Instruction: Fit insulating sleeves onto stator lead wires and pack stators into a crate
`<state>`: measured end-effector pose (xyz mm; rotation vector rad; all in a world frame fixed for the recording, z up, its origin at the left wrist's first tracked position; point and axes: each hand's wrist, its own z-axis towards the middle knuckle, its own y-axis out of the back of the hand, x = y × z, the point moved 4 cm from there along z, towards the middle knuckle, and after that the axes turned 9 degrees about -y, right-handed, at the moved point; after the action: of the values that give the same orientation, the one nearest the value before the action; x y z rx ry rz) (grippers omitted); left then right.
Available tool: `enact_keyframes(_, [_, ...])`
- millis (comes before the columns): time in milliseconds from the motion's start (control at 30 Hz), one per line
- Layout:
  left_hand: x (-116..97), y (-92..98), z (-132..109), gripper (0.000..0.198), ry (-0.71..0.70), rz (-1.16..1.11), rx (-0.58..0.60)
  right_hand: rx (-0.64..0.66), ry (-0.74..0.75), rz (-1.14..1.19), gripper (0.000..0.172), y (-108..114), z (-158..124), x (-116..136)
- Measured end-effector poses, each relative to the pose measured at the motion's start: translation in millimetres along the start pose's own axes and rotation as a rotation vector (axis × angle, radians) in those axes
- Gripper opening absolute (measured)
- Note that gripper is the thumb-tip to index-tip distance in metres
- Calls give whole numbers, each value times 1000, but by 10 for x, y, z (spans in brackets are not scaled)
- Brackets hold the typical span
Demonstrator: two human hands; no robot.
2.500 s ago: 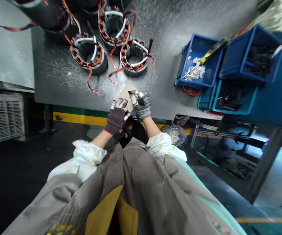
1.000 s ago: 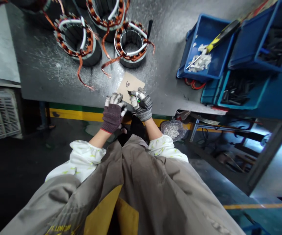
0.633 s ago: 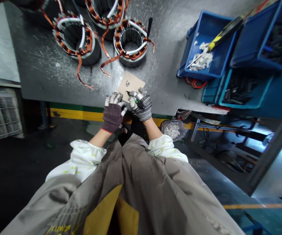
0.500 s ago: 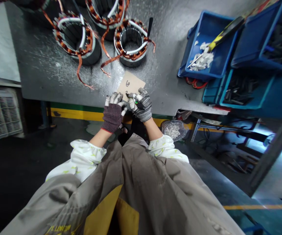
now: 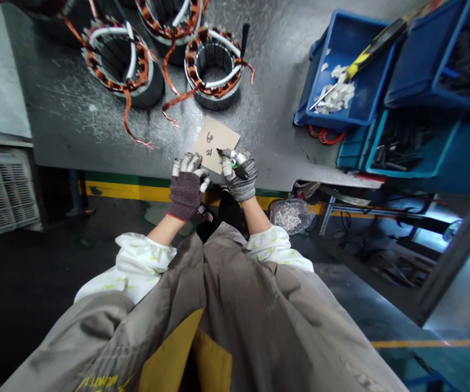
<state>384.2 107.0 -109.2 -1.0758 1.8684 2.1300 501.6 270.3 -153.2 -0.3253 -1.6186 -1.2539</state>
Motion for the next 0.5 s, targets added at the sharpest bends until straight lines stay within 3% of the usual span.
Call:
enact_keyframes(133, [-3, 16, 13, 23, 7, 8, 36, 48, 11, -17, 23, 4, -66, -29])
enact_keyframes(300, [4, 4, 4, 25, -15, 4, 2, -96, 5, -45, 27, 73, -144, -58])
enact_keyframes(500, [-5, -5, -19, 26, -31, 37, -9, -39, -105, -31, 27, 52, -91, -30])
